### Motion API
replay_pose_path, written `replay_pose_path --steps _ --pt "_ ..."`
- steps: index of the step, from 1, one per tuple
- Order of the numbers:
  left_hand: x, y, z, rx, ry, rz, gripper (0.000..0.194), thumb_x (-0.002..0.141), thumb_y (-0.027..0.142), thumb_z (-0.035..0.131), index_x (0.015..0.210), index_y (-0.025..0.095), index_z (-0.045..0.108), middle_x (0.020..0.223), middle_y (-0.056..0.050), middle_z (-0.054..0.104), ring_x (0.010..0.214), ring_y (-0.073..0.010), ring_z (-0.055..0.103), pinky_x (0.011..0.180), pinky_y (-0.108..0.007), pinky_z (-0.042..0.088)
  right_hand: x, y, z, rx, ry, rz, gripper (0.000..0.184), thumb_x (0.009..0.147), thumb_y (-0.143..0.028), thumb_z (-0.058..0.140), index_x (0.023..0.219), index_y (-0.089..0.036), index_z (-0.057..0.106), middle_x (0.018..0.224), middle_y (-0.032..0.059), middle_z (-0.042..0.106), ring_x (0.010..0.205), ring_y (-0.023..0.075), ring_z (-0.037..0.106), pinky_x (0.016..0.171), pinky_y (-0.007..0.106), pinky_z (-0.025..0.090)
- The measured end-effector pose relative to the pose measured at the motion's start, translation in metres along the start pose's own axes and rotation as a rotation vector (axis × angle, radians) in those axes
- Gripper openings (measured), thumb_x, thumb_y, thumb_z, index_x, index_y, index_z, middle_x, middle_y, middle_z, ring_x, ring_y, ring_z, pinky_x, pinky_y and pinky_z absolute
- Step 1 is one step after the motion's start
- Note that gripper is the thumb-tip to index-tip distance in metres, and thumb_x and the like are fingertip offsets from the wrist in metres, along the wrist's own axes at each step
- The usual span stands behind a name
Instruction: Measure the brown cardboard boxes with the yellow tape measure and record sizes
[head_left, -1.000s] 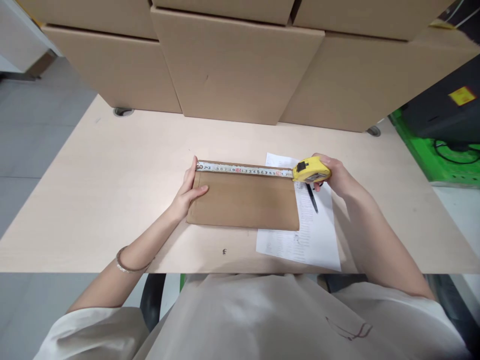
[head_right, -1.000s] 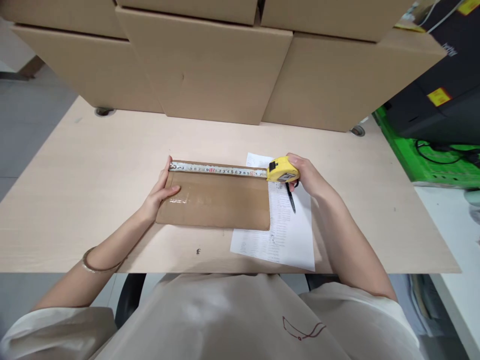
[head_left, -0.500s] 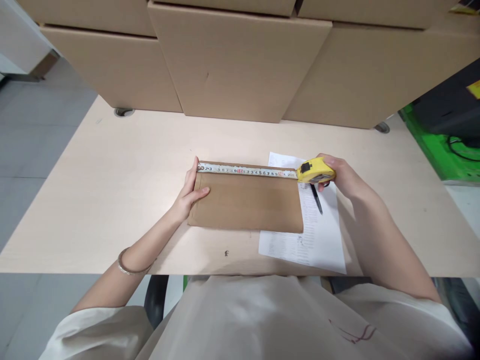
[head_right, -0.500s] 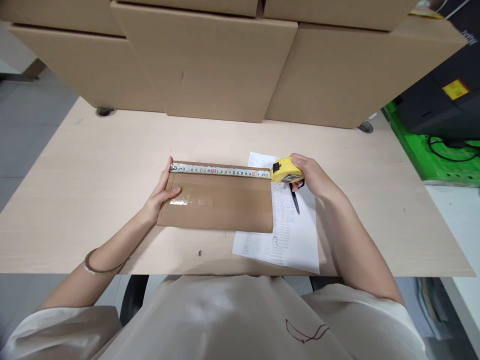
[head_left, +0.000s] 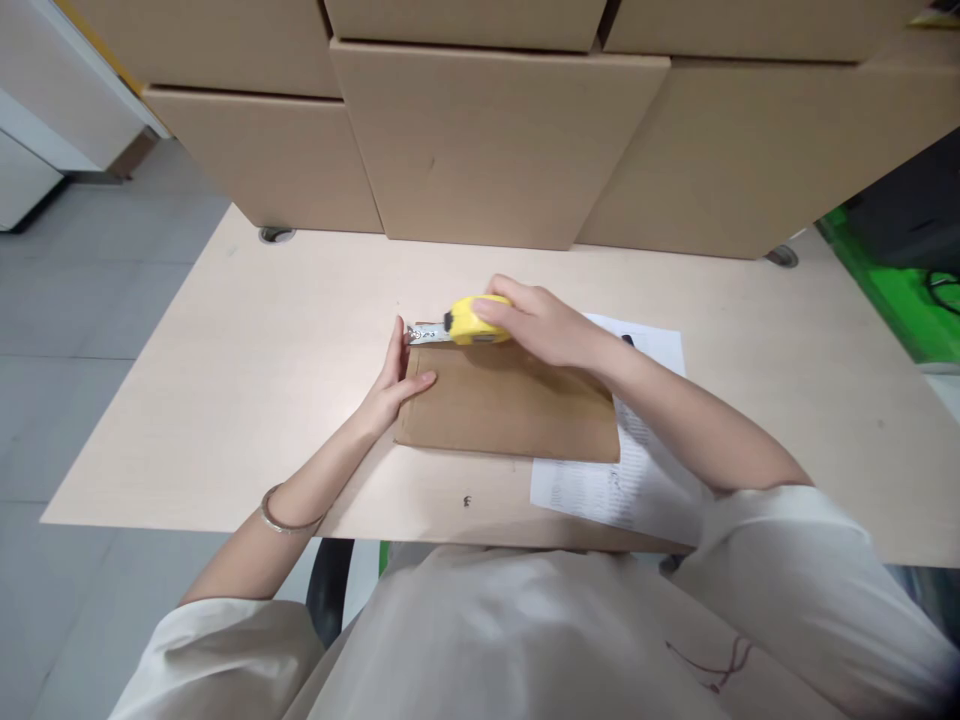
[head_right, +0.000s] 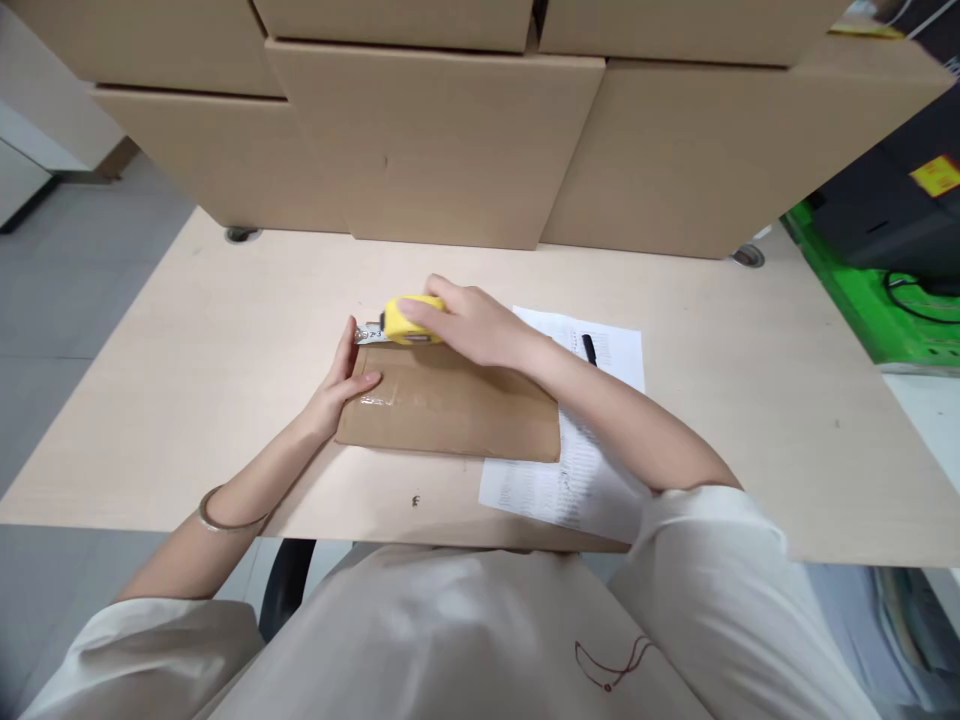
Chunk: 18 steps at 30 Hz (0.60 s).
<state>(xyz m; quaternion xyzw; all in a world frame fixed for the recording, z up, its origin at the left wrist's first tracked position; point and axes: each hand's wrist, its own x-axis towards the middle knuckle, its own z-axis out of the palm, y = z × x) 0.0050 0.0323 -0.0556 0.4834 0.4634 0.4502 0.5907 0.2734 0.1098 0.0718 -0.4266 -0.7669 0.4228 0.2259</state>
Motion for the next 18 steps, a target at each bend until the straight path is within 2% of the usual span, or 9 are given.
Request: replay_pose_path --steps 3,6,9,13,16,18 --pt "0.001 0.0 0.001 -0.002 -0.01 0.061 0.134 0.088 0.056 0.096 0.193 0.043 0.014 0.198 -0.009 0.036 0.183 -0.0493 0.03 0.149 -0.07 0.026 0.016 -0.012 0.021 -0.015 -0.056 -0.041 0.049 0.115 -0.068 0.06 0.093 -0.027 0.044 0.082 -0.0014 0.059 0.078 0.0193 0.053 0.072 0.034 0.037" --pt "0.002 -0.003 -0.001 0.024 -0.03 0.11 0.124 0.091 0.055 0.094 0.192 0.045 0.023 0.191 -0.009 0.046 0.178 -0.0474 0.042 0.147 -0.068 0.034 0.014 -0.017 0.026 -0.029 -0.036 -0.088 0.048 0.117 -0.072 0.052 0.098 -0.028 0.044 0.083 -0.0014 0.061 0.078 0.0206 0.056 0.073 0.035 0.039" --pt "0.003 -0.007 -0.003 0.039 0.008 0.129 0.125 0.089 0.057 0.095 0.191 0.044 0.024 0.191 -0.01 0.045 0.178 -0.0462 0.041 0.147 -0.065 0.033 -0.011 -0.011 0.024 -0.159 0.066 -0.171 0.042 0.116 -0.068 0.053 0.107 -0.027 0.05 0.093 0.0035 0.069 0.083 0.0244 0.063 0.077 0.038 0.046" --pt "0.004 -0.006 -0.007 0.072 0.05 0.078 0.124 0.085 0.058 0.097 0.19 0.043 0.032 0.189 -0.009 0.046 0.179 -0.0457 0.039 0.148 -0.063 0.03 -0.061 0.016 0.032 -0.502 0.244 -0.291 0.04 0.111 -0.059 0.065 0.124 -0.021 0.064 0.114 0.0174 0.078 0.105 0.0358 0.072 0.088 0.047 0.057" --pt "0.002 0.002 -0.008 0.131 0.085 0.05 0.114 0.085 0.054 0.097 0.185 0.04 0.046 0.184 -0.009 0.052 0.178 -0.0469 0.038 0.149 -0.064 0.027 -0.088 0.036 0.042 -0.638 0.242 -0.318 0.049 0.113 -0.06 0.064 0.134 -0.016 0.07 0.115 0.0213 0.08 0.105 0.0393 0.075 0.087 0.052 0.061" --pt "0.001 0.007 -0.008 0.159 0.091 0.048 0.112 0.084 0.052 0.097 0.184 0.039 0.049 0.18 -0.008 0.055 0.176 -0.0478 0.039 0.15 -0.066 0.025 -0.1 0.044 0.039 -0.654 0.227 -0.362 0.058 0.115 -0.066 0.06 0.144 -0.016 0.069 0.129 0.0236 0.081 0.118 0.0425 0.077 0.096 0.058 0.063"
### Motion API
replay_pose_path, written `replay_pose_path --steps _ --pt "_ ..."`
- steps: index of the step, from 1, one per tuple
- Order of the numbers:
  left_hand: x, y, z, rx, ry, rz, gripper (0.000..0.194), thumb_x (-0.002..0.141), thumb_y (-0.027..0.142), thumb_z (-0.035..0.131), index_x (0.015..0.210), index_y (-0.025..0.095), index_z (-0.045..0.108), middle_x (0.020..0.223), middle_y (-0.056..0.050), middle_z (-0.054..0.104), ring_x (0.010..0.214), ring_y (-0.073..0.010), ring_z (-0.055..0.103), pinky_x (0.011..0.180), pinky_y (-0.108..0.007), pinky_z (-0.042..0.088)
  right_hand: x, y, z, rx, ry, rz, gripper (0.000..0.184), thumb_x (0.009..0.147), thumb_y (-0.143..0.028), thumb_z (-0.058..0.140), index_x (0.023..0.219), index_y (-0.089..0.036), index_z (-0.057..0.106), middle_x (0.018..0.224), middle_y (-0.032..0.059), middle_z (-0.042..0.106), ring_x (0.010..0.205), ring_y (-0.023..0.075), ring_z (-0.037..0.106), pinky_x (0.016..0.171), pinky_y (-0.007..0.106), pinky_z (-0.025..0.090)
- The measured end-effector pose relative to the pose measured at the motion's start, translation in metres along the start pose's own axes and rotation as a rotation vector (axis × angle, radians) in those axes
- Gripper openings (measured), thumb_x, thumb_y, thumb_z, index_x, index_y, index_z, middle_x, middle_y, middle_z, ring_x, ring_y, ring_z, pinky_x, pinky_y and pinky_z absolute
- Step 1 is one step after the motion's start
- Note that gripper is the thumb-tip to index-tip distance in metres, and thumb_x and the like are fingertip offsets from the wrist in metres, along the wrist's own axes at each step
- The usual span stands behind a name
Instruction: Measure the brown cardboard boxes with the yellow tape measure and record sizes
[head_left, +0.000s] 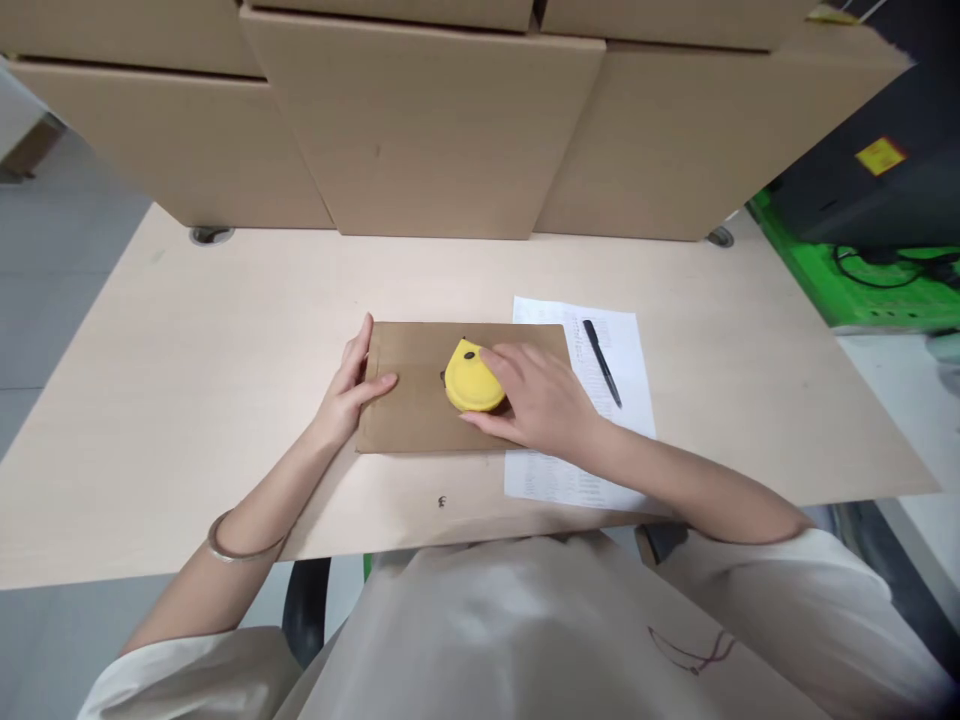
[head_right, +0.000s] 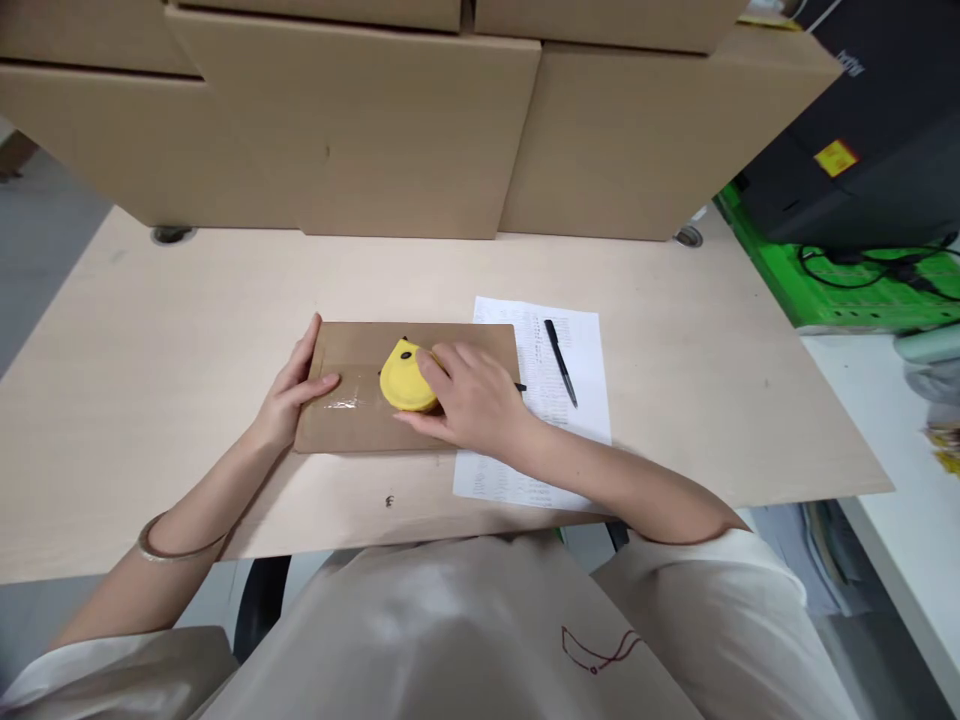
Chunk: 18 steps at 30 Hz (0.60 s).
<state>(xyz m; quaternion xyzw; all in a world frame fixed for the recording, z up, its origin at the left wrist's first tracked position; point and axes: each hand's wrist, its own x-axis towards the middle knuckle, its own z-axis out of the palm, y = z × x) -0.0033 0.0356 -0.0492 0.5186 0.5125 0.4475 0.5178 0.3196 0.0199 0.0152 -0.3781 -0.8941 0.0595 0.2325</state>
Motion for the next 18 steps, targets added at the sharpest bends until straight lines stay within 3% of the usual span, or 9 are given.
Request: replay_pose_path --steps 3,5,7,9,11,13,15,18 --pt "-0.002 0.005 -0.001 0.024 0.009 0.0 0.108 0.085 0.051 0.097 0.183 0.041 0.052 0.175 -0.007 0.059 0.174 -0.048 0.042 0.149 -0.067 0.027 -0.013 0.022 -0.024 0.011 0.053 0.06 0.069 0.115 -0.076 0.053 0.15 -0.019 0.066 0.148 0.0242 0.077 0.132 0.0437 0.075 0.107 0.061 0.061" --pt "-0.003 0.005 -0.003 0.028 0.016 -0.003 0.105 0.086 0.05 0.097 0.181 0.041 0.054 0.173 -0.007 0.061 0.173 -0.0478 0.044 0.149 -0.066 0.03 -0.022 0.045 -0.045 -0.069 0.029 0.341 0.063 0.117 -0.074 0.047 0.139 -0.019 0.07 0.132 0.0231 0.081 0.112 0.0406 0.079 0.092 0.055 0.062" --pt "-0.004 0.002 -0.005 0.023 0.016 0.002 0.102 0.087 0.049 0.096 0.18 0.042 0.055 0.173 -0.007 0.061 0.173 -0.0481 0.045 0.148 -0.068 0.031 -0.031 0.069 -0.062 -0.244 -0.149 0.693 0.057 0.119 -0.065 0.042 0.122 -0.019 0.074 0.108 0.022 0.082 0.094 0.039 0.078 0.081 0.05 0.057" --pt "-0.005 -0.001 -0.006 0.013 0.016 0.007 0.1 0.088 0.049 0.096 0.18 0.044 0.056 0.177 -0.006 0.059 0.173 -0.0486 0.044 0.148 -0.071 0.03 -0.041 0.087 -0.068 -0.377 -0.426 0.915 0.057 0.12 -0.06 0.039 0.109 -0.017 0.075 0.095 0.0228 0.08 0.09 0.0406 0.078 0.079 0.048 0.052" --pt "-0.006 -0.003 -0.008 0.002 0.016 0.001 0.1 0.088 0.05 0.096 0.179 0.045 0.055 0.181 -0.006 0.055 0.174 -0.049 0.044 0.147 -0.072 0.031 -0.051 0.1 -0.065 -0.386 -0.631 0.954 0.057 0.121 -0.058 0.038 0.104 -0.017 0.075 0.093 0.0236 0.08 0.094 0.0415 0.078 0.08 0.047 0.05" --pt "-0.007 -0.004 -0.009 -0.004 0.018 -0.013 0.103 0.087 0.053 0.098 0.179 0.044 0.055 0.183 -0.006 0.053 0.173 -0.0498 0.044 0.146 -0.072 0.034 -0.061 0.109 -0.06 -0.314 -0.67 0.901 0.053 0.12 -0.052 0.038 0.1 -0.019 0.074 0.093 0.0215 0.079 0.093 0.0392 0.077 0.08 0.045 0.05" --pt "-0.007 -0.003 -0.01 0.001 0.018 -0.024 0.107 0.083 0.056 0.1 0.179 0.044 0.054 0.183 -0.007 0.052 0.173 -0.0511 0.045 0.144 -0.073 0.038 -0.07 0.119 -0.059 -0.145 -0.605 0.863 0.048 0.118 -0.051 0.041 0.091 -0.022 0.07 0.088 0.0161 0.077 0.086 0.0338 0.072 0.081 0.044 0.049" --pt "-0.007 -0.001 -0.01 0.017 0.017 -0.02 0.109 0.082 0.059 0.101 0.179 0.043 0.054 0.181 -0.008 0.054 0.172 -0.0517 0.045 0.142 -0.073 0.043 -0.079 0.14 -0.063 0.335 -0.395 0.919 0.053 0.111 -0.067 0.051 0.084 -0.025 0.067 0.069 0.0052 0.063 0.066 0.0229 0.056 0.07 0.039 0.045"
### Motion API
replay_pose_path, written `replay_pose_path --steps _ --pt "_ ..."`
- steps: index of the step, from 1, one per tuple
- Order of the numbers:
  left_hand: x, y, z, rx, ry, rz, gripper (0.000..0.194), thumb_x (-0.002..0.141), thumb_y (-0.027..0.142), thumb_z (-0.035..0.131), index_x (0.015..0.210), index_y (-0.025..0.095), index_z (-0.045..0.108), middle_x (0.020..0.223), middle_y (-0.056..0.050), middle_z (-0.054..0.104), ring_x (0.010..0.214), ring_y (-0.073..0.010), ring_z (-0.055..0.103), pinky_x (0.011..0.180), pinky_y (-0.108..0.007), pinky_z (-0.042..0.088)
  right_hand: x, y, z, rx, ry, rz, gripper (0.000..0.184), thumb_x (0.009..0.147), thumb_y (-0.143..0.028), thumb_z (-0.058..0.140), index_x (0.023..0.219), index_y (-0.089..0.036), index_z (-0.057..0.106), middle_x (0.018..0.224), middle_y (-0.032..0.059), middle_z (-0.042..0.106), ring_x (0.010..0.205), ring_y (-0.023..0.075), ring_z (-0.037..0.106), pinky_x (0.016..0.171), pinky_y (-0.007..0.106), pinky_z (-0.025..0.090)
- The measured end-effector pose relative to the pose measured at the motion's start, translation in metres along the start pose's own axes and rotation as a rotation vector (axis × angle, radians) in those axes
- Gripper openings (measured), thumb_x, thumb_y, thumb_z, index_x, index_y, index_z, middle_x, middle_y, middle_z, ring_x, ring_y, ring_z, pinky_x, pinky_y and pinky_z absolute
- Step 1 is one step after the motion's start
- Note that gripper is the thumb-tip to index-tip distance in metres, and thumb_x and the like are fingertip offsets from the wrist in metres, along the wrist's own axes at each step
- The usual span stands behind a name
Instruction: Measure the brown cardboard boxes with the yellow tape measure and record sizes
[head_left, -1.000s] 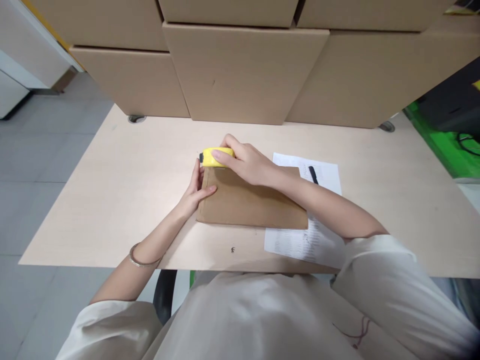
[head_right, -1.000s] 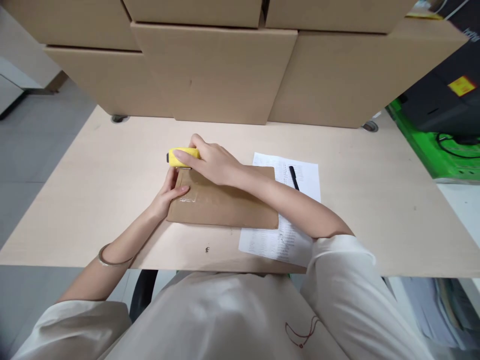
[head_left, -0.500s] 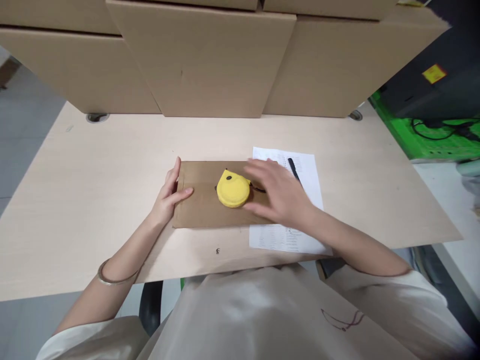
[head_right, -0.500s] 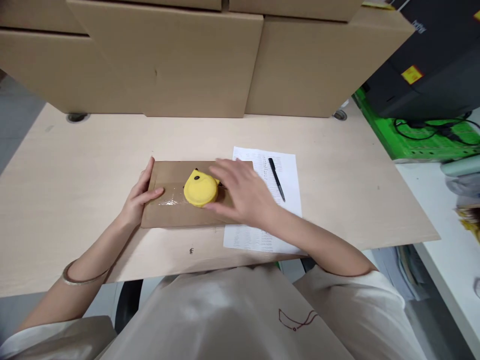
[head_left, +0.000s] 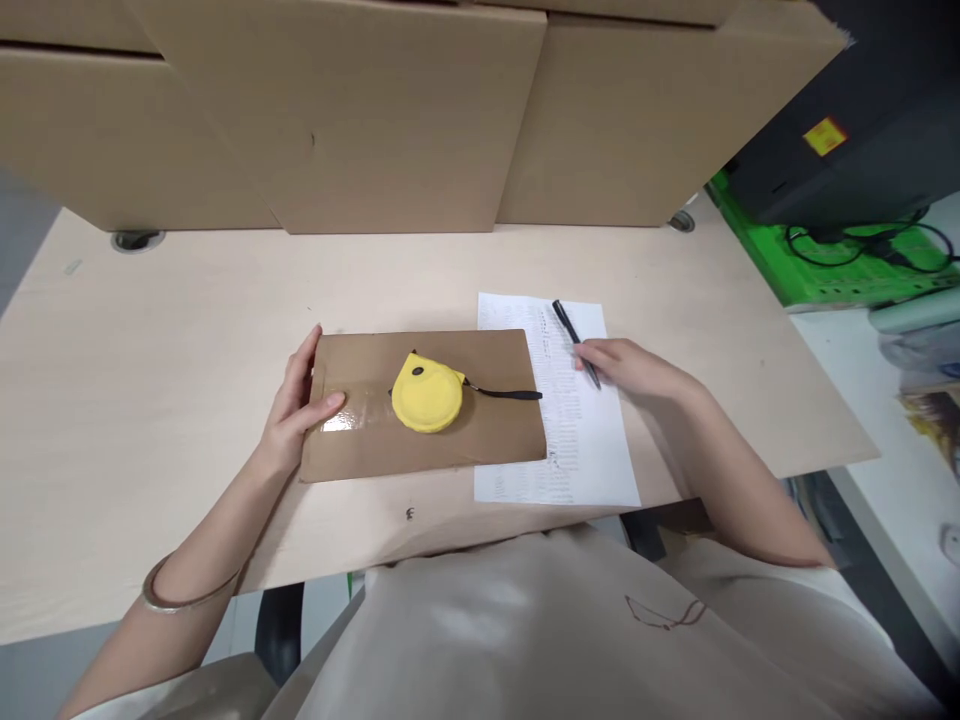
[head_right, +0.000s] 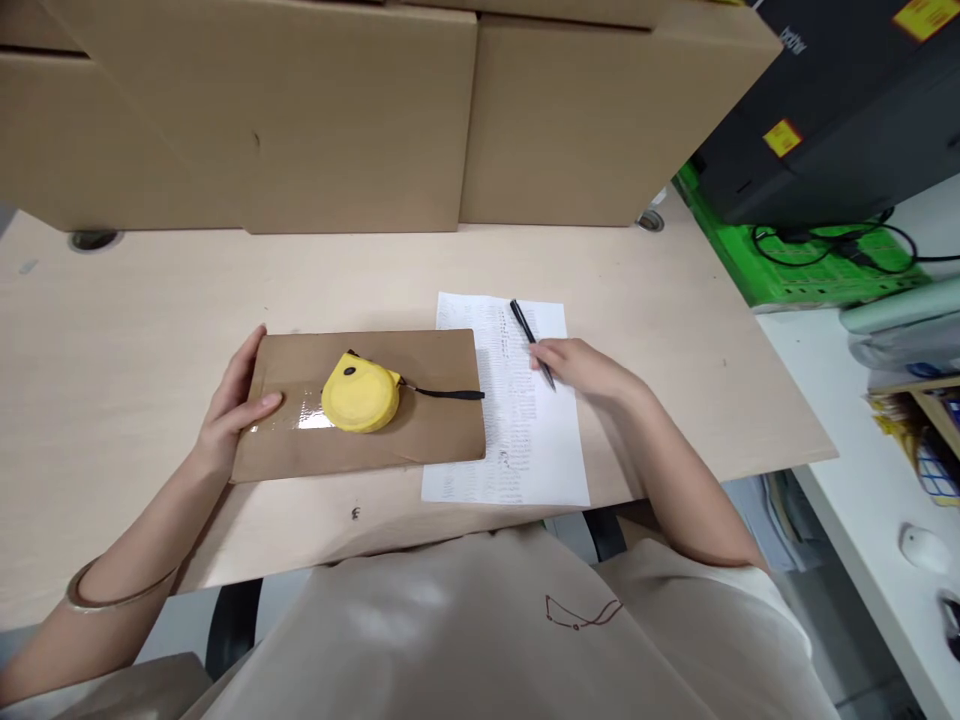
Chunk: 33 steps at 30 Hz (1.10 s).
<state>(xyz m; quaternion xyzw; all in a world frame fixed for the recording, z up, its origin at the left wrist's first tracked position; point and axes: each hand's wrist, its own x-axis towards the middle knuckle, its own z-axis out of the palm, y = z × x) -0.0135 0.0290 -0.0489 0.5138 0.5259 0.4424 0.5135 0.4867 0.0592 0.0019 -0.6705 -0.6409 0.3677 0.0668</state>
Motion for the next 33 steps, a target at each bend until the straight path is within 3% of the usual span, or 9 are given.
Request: replay_pose_path --steps 2,5,8,11,14,19,33 --pt "0.0 0.002 0.001 0.004 0.003 0.014 0.106 0.083 0.059 0.1 0.178 0.043 0.055 0.18 -0.008 0.055 0.173 -0.0508 0.045 0.142 -0.071 0.044 0.009 0.01 -0.008 0.346 0.057 -0.018 0.054 0.097 -0.078 0.067 0.082 -0.026 0.066 0.059 0.0001 0.054 0.055 0.0174 0.043 0.058 0.035 0.037" --pt "-0.001 0.004 0.003 -0.008 0.003 0.035 0.103 0.084 0.055 0.1 0.176 0.042 0.057 0.18 -0.008 0.057 0.172 -0.0488 0.047 0.143 -0.068 0.043 0.027 0.02 -0.013 0.645 0.208 -0.083 0.057 0.07 -0.066 0.097 0.072 -0.028 0.053 0.052 -0.0022 0.053 0.045 0.012 0.037 0.047 0.03 0.024" --pt "-0.003 0.006 0.002 -0.014 -0.003 0.047 0.1 0.085 0.052 0.099 0.176 0.041 0.058 0.18 -0.008 0.058 0.172 -0.047 0.049 0.143 -0.065 0.044 0.042 0.025 -0.009 0.76 0.308 -0.121 0.06 0.065 -0.059 0.098 0.066 -0.029 0.045 0.05 -0.0004 0.057 0.039 0.0117 0.042 0.04 0.028 0.022" --pt "-0.005 0.01 0.002 0.001 -0.011 0.025 0.099 0.087 0.051 0.099 0.176 0.041 0.057 0.182 -0.008 0.056 0.173 -0.0466 0.047 0.141 -0.062 0.047 0.05 0.028 -0.004 0.743 0.297 -0.11 0.059 0.069 -0.069 0.095 0.066 -0.029 0.052 0.057 0.0067 0.069 0.043 0.017 0.059 0.039 0.03 0.038" --pt "-0.007 0.018 0.004 0.021 0.004 -0.005 0.099 0.086 0.053 0.099 0.176 0.041 0.058 0.181 -0.008 0.058 0.172 -0.0471 0.049 0.139 -0.062 0.048 0.048 0.032 0.0 0.641 0.259 -0.161 0.06 0.065 -0.061 0.108 0.069 -0.026 0.059 0.064 0.0078 0.075 0.052 0.0161 0.065 0.046 0.029 0.048" --pt "-0.007 0.026 0.012 0.021 0.05 -0.019 0.1 0.081 0.055 0.101 0.172 0.038 0.061 0.174 -0.007 0.064 0.164 -0.0468 0.054 0.138 -0.064 0.047 0.044 0.034 0.004 0.578 0.259 -0.187 0.066 0.067 -0.061 0.111 0.064 -0.026 0.055 0.05 -0.0023 0.059 0.044 0.0089 0.048 0.044 0.025 0.034" --pt "-0.011 0.017 0.002 0.033 -0.009 -0.005 0.097 0.091 0.05 0.096 0.178 0.042 0.055 0.181 -0.005 0.059 0.168 -0.0451 0.051 0.132 -0.057 0.055 0.045 0.038 0.004 0.571 0.241 -0.162 0.062 0.07 -0.06 0.109 0.061 -0.027 0.057 0.053 -0.0001 0.06 0.049 0.0125 0.051 0.05 0.032 0.042"
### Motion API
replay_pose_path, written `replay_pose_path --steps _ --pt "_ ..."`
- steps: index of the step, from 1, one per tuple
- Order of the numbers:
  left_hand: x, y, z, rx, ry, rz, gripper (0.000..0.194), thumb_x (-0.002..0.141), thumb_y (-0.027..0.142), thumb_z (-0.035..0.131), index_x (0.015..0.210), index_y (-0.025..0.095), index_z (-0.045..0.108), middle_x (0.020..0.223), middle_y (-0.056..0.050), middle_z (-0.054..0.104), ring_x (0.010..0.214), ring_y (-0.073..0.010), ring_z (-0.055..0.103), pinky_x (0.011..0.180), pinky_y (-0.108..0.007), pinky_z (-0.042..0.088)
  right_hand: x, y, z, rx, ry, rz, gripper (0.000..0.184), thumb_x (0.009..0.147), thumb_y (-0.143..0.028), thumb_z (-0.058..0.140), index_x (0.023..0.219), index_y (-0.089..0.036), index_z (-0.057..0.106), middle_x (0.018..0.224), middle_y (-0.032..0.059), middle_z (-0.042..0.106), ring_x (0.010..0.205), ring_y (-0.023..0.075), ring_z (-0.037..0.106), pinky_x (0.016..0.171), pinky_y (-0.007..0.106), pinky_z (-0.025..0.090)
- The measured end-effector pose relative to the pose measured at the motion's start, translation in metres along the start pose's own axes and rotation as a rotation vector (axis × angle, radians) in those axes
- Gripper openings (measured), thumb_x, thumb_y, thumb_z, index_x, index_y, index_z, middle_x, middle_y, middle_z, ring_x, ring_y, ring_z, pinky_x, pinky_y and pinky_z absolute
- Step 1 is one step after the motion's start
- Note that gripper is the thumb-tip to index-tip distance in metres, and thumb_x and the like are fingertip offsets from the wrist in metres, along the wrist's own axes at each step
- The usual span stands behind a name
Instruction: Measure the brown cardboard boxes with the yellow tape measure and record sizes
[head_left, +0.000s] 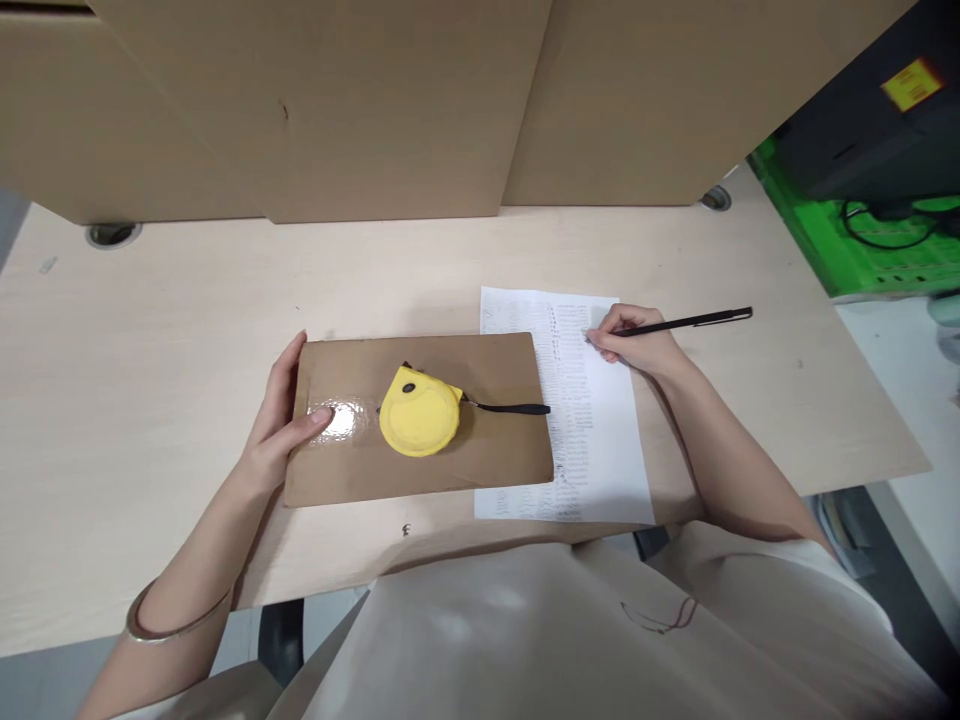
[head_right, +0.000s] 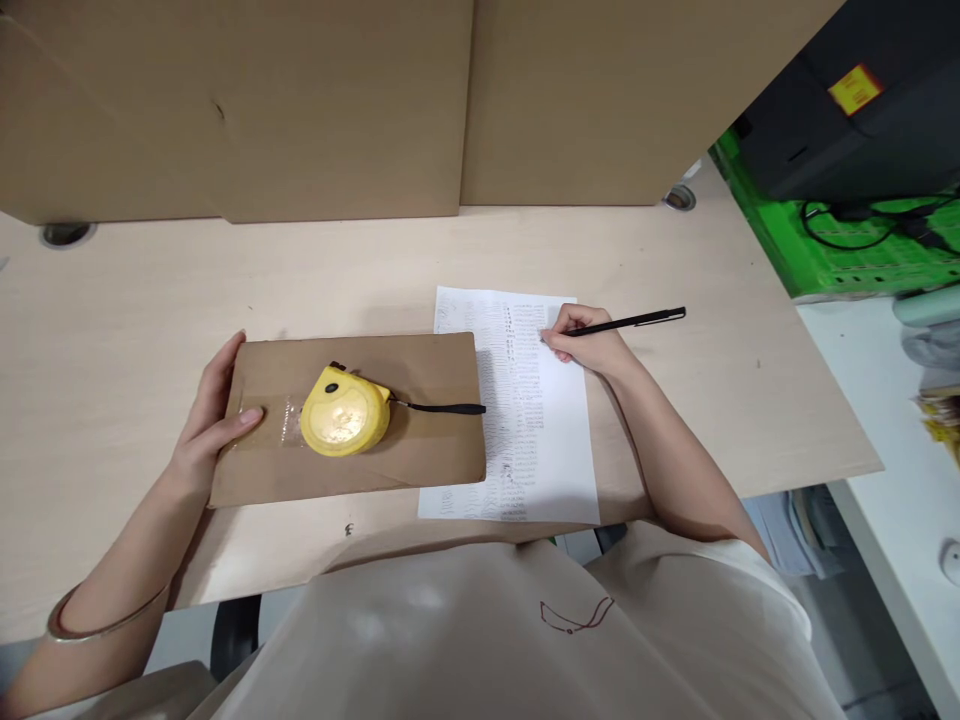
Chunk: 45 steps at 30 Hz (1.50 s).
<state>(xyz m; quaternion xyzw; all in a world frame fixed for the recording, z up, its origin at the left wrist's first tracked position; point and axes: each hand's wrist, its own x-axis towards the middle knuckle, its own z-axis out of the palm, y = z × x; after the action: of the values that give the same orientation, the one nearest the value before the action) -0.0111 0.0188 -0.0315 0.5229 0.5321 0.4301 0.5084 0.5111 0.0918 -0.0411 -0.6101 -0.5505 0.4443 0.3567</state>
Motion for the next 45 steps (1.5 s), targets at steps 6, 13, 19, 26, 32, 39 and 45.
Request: replay_pose_path --steps 6,13,19,26,32,39,45 --pt "0.001 0.003 0.002 0.025 0.013 -0.003 0.097 0.089 0.053 0.097 0.177 0.042 0.056 0.18 -0.006 0.058 0.167 -0.0465 0.052 0.134 -0.059 0.052 0.0 -0.001 0.001 0.003 -0.005 0.011 0.063 0.066 -0.062 0.11 0.059 -0.027 0.059 0.051 -0.0006 0.06 0.048 0.0123 0.05 0.049 0.031 0.04" --pt "0.0 0.007 0.004 0.047 0.037 -0.033 0.1 0.088 0.055 0.096 0.177 0.04 0.054 0.183 -0.005 0.054 0.173 -0.0474 0.042 0.143 -0.061 0.039 0.0 0.0 0.0 0.009 0.025 0.018 0.06 0.066 -0.058 0.11 0.059 -0.027 0.058 0.051 -0.0008 0.058 0.048 0.0125 0.047 0.05 0.032 0.037" --pt "0.0 0.005 0.004 0.056 0.037 -0.022 0.099 0.087 0.055 0.097 0.176 0.042 0.055 0.184 -0.004 0.054 0.174 -0.0479 0.04 0.143 -0.061 0.038 -0.001 0.004 -0.002 0.006 0.004 -0.002 0.059 0.071 -0.056 0.108 0.061 -0.028 0.058 0.053 0.0004 0.057 0.049 0.013 0.046 0.051 0.033 0.035" --pt "-0.001 0.006 0.005 0.036 0.032 -0.026 0.098 0.089 0.053 0.096 0.176 0.041 0.055 0.183 -0.003 0.054 0.173 -0.0479 0.041 0.143 -0.062 0.038 0.0 0.008 -0.004 -0.047 0.022 -0.009 0.06 0.074 -0.059 0.106 0.062 -0.028 0.056 0.054 0.0001 0.055 0.049 0.0135 0.044 0.051 0.033 0.031" --pt "-0.001 0.007 0.006 0.024 0.049 -0.037 0.099 0.085 0.054 0.099 0.175 0.043 0.058 0.181 -0.004 0.058 0.172 -0.0476 0.044 0.143 -0.062 0.039 0.0 0.008 -0.003 -0.032 0.047 -0.02 0.057 0.073 -0.052 0.106 0.06 -0.029 0.056 0.053 -0.0007 0.057 0.047 0.0136 0.045 0.049 0.032 0.032" --pt "0.0 0.007 0.006 0.014 0.037 -0.017 0.098 0.087 0.053 0.098 0.175 0.04 0.057 0.179 -0.005 0.059 0.169 -0.0465 0.048 0.14 -0.061 0.044 -0.001 0.005 -0.003 -0.036 0.028 -0.031 0.053 0.075 -0.049 0.103 0.06 -0.028 0.056 0.052 -0.0009 0.057 0.047 0.0124 0.046 0.05 0.031 0.033" --pt "0.002 -0.001 0.0 0.031 0.023 0.003 0.103 0.085 0.057 0.1 0.177 0.04 0.056 0.18 -0.006 0.057 0.168 -0.0471 0.05 0.139 -0.062 0.045 0.0 0.008 -0.003 -0.041 0.043 -0.012 0.049 0.069 -0.045 0.101 0.059 -0.028 0.057 0.05 -0.0025 0.056 0.046 0.0123 0.046 0.05 0.03 0.034"
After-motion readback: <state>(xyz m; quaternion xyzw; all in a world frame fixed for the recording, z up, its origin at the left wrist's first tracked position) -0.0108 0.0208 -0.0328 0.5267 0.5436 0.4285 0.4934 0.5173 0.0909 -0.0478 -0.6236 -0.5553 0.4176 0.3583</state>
